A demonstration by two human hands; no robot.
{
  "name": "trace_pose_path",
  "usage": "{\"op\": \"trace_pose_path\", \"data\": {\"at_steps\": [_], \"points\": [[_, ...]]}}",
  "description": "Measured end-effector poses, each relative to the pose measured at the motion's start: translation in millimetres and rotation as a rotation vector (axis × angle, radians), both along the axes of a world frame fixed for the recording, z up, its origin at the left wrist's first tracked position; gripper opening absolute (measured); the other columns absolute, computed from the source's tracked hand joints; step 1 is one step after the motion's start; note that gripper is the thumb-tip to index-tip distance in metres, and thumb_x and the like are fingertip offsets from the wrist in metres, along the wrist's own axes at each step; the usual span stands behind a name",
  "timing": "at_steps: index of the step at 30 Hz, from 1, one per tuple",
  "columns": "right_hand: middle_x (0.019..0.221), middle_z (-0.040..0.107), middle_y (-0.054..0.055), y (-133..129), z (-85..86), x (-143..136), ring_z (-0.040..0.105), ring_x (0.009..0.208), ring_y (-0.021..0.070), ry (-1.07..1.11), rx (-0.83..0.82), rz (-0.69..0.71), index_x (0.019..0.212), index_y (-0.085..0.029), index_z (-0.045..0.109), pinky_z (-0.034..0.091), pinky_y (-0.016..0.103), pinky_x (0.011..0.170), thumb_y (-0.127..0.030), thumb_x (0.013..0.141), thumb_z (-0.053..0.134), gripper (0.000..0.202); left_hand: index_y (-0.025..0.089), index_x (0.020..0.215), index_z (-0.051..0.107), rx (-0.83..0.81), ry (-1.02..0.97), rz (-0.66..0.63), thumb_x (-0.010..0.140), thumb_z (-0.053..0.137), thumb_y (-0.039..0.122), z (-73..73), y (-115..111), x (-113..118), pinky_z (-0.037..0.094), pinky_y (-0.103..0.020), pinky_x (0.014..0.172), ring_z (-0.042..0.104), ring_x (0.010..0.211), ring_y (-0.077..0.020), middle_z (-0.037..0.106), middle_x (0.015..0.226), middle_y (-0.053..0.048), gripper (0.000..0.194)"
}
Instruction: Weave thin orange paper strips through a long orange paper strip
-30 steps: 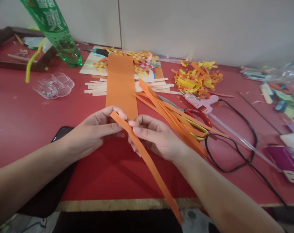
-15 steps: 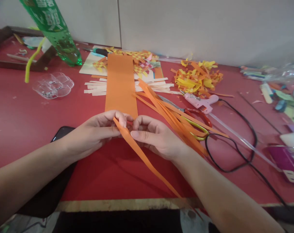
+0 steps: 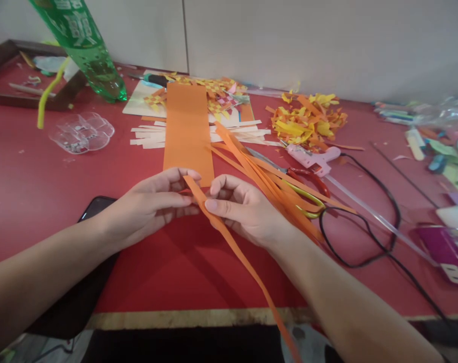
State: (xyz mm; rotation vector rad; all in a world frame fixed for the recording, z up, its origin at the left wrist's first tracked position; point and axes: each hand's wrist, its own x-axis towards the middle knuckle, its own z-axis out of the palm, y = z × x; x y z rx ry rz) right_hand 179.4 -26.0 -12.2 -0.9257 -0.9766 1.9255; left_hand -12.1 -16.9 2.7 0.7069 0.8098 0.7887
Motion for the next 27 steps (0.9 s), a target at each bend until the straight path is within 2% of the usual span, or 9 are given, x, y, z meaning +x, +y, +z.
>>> {"op": "trace_pose_path", "data": {"at_steps": [6,9,12,15,18,21,27], "points": [[0.065,0.059,-0.008,1.7,0.6,-0.8,0.054,0.051,0.0048,-0.020,-0.019,-0.063,0.079,-0.020,0.055,0.042,0.015,0.047,-0.019,0.069,0.085,0.032,0.014,0.086,0.062,-0.032,-0.038,-0.029,0.083,0.066,0.013,0.6,0.7,-0.2,0.055,-0.027,0.078,0.065,0.077,-0.0116,0.064,0.081,0.000,0.005],[0.070,0.064,-0.006,1.9,2.3,-0.8,0.060,0.059,0.0067,-0.022,-0.036,-0.082,0.082,-0.020,0.061,0.046,0.016,0.051,-0.019,0.066,0.086,0.030,0.014,0.084,0.061,-0.008,-0.009,-0.033,0.084,0.069,0.017,-0.8,0.6,-1.3,0.056,-0.026,0.077,0.065,0.072,-0.0098,0.065,0.075,0.001,0.008],[0.081,0.071,-0.001,2.4,3.8,-0.3,0.068,0.069,0.0115,-0.022,-0.107,-0.044,0.096,-0.020,0.068,0.055,0.022,0.063,-0.026,0.069,0.084,0.033,0.014,0.083,0.060,0.007,0.039,-0.108,0.084,0.071,0.019,-1.6,-0.3,-2.2,0.056,-0.027,0.077,0.067,0.070,-0.0096,0.067,0.074,0.001,0.012],[0.079,0.073,0.001,2.6,3.5,-0.2,0.068,0.063,0.0121,-0.041,-0.147,-0.011,0.102,-0.019,0.070,0.055,0.024,0.059,-0.032,0.072,0.082,0.034,0.014,0.083,0.060,0.022,0.090,-0.183,0.083,0.073,0.019,-1.6,-1.6,-2.3,0.056,-0.025,0.075,0.068,0.070,-0.0093,0.068,0.075,0.001,0.014],[0.073,0.071,-0.001,2.7,2.0,-0.4,0.066,0.058,0.0109,-0.065,-0.127,-0.031,0.091,-0.018,0.070,0.053,0.023,0.056,-0.029,0.071,0.083,0.026,0.014,0.086,0.060,0.026,0.121,-0.247,0.082,0.073,0.016,-0.6,-2.6,-1.6,0.057,-0.024,0.072,0.069,0.069,-0.0098,0.069,0.074,0.001,0.014],[0.065,0.068,-0.002,2.8,1.3,-0.4,0.064,0.054,0.0103,-0.066,-0.127,-0.032,0.077,-0.017,0.065,0.051,0.022,0.053,-0.027,0.071,0.084,0.023,0.014,0.088,0.059,0.028,0.142,-0.254,0.082,0.073,0.013,1.2,-3.1,-0.6,0.058,-0.024,0.069,0.070,0.069,-0.0109,0.070,0.073,0.000,0.015],[0.060,0.063,-0.003,1.9,3.0,-0.9,0.058,0.051,0.0086,-0.119,-0.098,-0.026,0.072,-0.016,0.063,0.047,0.020,0.050,-0.029,0.072,0.083,0.024,0.015,0.083,0.056,0.002,0.147,-0.229,0.089,0.066,0.019,4.4,-2.7,1.2,0.058,-0.024,0.065,0.072,0.063,-0.0121,0.072,0.068,-0.001,0.012]]}}
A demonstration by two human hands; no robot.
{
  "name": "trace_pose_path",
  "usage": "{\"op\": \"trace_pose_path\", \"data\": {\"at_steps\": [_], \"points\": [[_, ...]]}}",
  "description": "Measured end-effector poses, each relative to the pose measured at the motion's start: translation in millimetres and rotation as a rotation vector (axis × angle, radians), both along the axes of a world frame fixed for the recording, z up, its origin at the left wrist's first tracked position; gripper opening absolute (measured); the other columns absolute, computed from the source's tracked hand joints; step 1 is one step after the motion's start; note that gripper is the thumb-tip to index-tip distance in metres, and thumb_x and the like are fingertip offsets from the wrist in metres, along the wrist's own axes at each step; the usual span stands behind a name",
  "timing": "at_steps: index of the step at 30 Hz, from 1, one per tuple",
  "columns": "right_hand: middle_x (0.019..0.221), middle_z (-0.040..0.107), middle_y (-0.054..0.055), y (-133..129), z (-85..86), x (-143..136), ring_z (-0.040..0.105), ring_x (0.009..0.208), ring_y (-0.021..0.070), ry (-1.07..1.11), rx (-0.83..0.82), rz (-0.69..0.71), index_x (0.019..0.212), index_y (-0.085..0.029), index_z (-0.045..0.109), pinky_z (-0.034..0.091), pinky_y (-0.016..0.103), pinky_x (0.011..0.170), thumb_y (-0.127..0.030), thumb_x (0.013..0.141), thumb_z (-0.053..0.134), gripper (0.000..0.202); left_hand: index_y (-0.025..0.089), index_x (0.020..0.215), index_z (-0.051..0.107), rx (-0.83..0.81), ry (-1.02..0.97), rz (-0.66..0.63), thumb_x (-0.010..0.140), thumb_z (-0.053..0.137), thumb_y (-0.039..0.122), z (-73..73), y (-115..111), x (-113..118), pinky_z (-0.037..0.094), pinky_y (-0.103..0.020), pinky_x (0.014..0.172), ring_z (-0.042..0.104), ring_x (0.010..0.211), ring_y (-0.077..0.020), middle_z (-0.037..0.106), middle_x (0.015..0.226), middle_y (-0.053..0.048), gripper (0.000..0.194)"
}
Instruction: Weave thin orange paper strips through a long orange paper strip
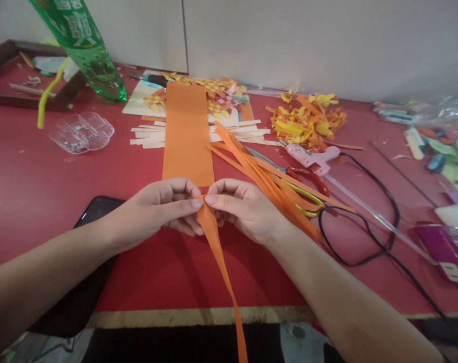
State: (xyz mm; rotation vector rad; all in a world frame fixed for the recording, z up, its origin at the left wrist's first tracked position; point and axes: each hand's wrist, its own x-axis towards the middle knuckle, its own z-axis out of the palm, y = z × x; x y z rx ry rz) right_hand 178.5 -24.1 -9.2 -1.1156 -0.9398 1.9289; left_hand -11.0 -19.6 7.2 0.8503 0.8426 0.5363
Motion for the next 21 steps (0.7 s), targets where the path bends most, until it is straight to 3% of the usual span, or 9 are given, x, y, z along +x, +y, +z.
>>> {"op": "trace_pose_path", "data": {"at_steps": [6,14,21], "points": [[0.060,0.061,-0.002,-1.1,-1.2,0.8,0.055,0.051,0.0093,-0.044,0.106,0.033,0.072,-0.017,0.065,0.045,0.021,0.047,-0.031,0.074,0.080,0.021,0.014,0.084,0.061,0.055,0.062,-0.059,0.083,0.074,0.029,-1.3,-0.1,-0.8,0.059,-0.027,0.067,0.073,0.068,-0.0158,0.073,0.072,-0.003,0.019],[0.066,0.060,-0.003,-3.5,-5.5,4.8,0.052,0.058,0.0090,-0.206,0.346,0.006,0.075,-0.019,0.067,0.046,0.022,0.055,-0.030,0.080,0.076,0.015,0.014,0.084,0.064,0.144,0.114,-0.069,0.092,0.062,0.029,-1.5,-0.6,-1.6,0.059,-0.024,0.068,0.074,0.071,-0.0146,0.073,0.073,-0.003,0.016],[0.063,0.058,-0.002,-4.2,1.5,4.3,0.048,0.055,0.0098,-0.350,0.464,0.020,0.073,-0.018,0.067,0.042,0.024,0.051,-0.025,0.079,0.071,0.010,0.015,0.085,0.064,0.217,0.174,-0.079,0.091,0.062,0.031,-1.7,-3.0,-3.1,0.060,-0.026,0.069,0.074,0.072,-0.0159,0.073,0.073,-0.004,0.017]]}}
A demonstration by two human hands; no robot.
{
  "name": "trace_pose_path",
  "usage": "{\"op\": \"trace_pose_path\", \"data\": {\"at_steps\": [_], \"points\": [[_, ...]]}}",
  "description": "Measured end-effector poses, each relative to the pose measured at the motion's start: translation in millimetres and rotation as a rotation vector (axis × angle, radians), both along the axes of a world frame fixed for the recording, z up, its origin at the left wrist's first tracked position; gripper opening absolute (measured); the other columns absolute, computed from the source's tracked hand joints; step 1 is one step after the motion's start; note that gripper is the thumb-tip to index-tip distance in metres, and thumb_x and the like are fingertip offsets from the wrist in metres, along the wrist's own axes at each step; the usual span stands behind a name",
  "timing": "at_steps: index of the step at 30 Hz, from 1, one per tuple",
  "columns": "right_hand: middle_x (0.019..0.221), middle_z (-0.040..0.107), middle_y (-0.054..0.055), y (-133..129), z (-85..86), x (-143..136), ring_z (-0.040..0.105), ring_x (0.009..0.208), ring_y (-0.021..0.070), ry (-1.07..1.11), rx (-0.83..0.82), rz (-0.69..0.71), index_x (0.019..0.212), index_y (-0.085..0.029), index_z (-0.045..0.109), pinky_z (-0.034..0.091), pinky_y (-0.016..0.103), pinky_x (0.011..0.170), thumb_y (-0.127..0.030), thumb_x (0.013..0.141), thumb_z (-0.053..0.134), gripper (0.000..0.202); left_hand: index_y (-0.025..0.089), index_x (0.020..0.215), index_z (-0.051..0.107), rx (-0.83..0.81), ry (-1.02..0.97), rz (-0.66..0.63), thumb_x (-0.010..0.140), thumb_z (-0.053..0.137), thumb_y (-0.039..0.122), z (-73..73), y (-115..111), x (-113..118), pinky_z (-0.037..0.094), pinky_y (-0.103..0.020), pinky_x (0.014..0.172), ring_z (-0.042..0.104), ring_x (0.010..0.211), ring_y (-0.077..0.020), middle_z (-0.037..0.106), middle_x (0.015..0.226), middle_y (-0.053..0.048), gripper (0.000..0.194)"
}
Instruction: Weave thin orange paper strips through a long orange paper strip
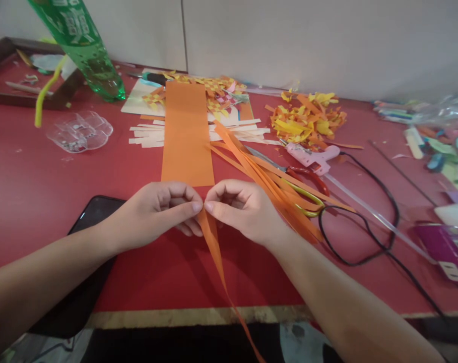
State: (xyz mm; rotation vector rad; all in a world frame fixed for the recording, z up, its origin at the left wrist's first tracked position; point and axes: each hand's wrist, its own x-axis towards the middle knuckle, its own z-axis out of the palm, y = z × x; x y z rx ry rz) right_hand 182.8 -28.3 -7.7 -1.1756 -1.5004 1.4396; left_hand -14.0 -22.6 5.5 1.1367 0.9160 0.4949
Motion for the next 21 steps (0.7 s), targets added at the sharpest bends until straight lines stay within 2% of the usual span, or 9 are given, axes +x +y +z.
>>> {"op": "trace_pose_path", "data": {"at_steps": [12,21], "points": [[0.062,0.058,-0.001,-5.4,4.0,-7.9,0.048,0.053,0.0103,-0.032,0.159,-0.069,0.070,-0.020,0.064,0.041,0.024,0.048,-0.020,0.078,0.068,0.009,0.014,0.083,0.062,0.032,-0.038,0.032,0.091,0.061,0.026,2.1,0.0,2.5,0.059,-0.023,0.066,0.073,0.069,-0.0138,0.071,0.071,-0.002,0.014],[0.061,0.057,-0.002,-5.2,5.9,-5.7,0.048,0.053,0.0098,-0.068,0.190,-0.040,0.070,-0.020,0.063,0.039,0.024,0.047,-0.019,0.081,0.065,0.011,0.015,0.083,0.064,0.084,-0.019,0.045,0.089,0.063,0.028,0.6,-1.2,0.7,0.059,-0.023,0.068,0.072,0.072,-0.0141,0.071,0.075,-0.002,0.015]]}}
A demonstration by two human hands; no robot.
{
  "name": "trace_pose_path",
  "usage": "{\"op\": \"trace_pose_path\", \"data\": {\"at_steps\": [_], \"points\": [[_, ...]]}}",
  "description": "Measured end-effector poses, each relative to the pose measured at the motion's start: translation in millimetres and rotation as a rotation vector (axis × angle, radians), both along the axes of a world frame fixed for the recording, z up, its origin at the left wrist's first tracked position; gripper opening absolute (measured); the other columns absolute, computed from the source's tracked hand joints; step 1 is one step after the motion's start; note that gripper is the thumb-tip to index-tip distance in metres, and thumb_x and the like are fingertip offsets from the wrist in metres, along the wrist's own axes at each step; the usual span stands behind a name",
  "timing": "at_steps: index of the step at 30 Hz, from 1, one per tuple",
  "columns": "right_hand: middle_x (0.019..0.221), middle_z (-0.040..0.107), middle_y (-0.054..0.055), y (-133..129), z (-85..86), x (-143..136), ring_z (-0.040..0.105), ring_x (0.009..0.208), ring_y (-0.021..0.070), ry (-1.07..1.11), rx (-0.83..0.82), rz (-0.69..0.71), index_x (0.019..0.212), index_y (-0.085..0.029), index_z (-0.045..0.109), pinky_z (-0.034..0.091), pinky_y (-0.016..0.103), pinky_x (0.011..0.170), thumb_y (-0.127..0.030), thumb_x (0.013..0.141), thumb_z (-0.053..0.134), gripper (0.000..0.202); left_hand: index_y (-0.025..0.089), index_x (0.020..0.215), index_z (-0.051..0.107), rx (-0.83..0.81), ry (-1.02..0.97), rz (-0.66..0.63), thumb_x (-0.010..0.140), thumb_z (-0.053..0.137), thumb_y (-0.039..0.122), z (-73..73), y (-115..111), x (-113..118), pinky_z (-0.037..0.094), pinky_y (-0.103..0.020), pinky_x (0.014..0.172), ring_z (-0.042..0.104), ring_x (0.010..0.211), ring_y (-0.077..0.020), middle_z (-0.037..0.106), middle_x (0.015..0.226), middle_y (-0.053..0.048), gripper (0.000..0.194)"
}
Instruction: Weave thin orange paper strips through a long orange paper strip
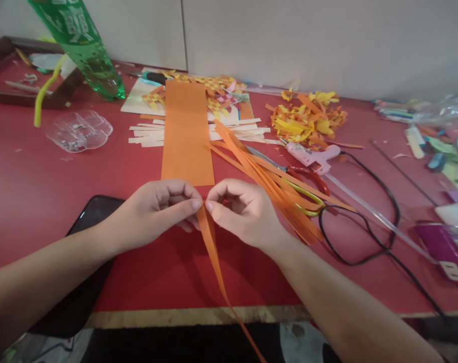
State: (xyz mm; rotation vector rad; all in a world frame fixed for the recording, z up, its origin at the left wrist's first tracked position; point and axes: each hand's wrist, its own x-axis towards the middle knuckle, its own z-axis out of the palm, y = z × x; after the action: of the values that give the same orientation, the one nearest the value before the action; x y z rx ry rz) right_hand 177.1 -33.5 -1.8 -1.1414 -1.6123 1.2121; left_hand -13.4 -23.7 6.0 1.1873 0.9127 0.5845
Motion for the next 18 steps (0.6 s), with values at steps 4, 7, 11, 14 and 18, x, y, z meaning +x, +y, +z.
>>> {"op": "trace_pose_path", "data": {"at_steps": [4,7,11,14,18], "points": [[0.061,0.058,-0.002,-0.3,-0.9,-0.5,0.049,0.051,0.0090,-0.003,0.019,0.002,0.072,-0.020,0.063,0.039,0.022,0.044,-0.019,0.081,0.066,0.010,0.014,0.083,0.064,0.010,0.014,0.003,0.090,0.061,0.028,0.4,0.7,0.5,0.058,-0.020,0.066,0.071,0.071,-0.0122,0.071,0.074,-0.001,0.016],[0.060,0.057,-0.003,-0.6,-2.3,-1.0,0.049,0.050,0.0084,-0.010,0.059,-0.002,0.072,-0.019,0.062,0.040,0.020,0.043,-0.016,0.079,0.066,0.009,0.014,0.083,0.063,0.022,0.029,0.006,0.091,0.060,0.027,1.0,0.8,1.0,0.057,-0.019,0.065,0.070,0.070,-0.0107,0.070,0.073,0.000,0.015],[0.060,0.058,-0.003,-1.8,-3.1,-1.1,0.050,0.049,0.0074,-0.012,0.092,-0.007,0.072,-0.019,0.062,0.041,0.019,0.043,-0.013,0.079,0.065,0.010,0.014,0.083,0.063,0.021,0.030,0.009,0.092,0.059,0.026,1.3,0.3,1.1,0.057,-0.018,0.065,0.070,0.070,-0.0101,0.069,0.074,0.000,0.016],[0.060,0.059,-0.003,-2.3,-2.6,-1.3,0.052,0.049,0.0077,-0.016,0.114,-0.022,0.072,-0.019,0.062,0.042,0.019,0.043,-0.012,0.079,0.065,0.011,0.014,0.083,0.063,0.011,0.027,0.020,0.092,0.059,0.027,1.0,0.3,0.9,0.057,-0.018,0.064,0.070,0.070,-0.0103,0.069,0.073,0.000,0.016],[0.062,0.062,-0.002,-1.3,-1.8,-1.4,0.056,0.052,0.0092,-0.018,0.123,-0.028,0.072,-0.019,0.063,0.045,0.020,0.045,-0.013,0.079,0.066,0.010,0.014,0.083,0.063,0.000,0.022,0.028,0.092,0.060,0.028,0.6,1.1,0.3,0.057,-0.018,0.064,0.071,0.070,-0.0104,0.071,0.073,0.001,0.016]]}}
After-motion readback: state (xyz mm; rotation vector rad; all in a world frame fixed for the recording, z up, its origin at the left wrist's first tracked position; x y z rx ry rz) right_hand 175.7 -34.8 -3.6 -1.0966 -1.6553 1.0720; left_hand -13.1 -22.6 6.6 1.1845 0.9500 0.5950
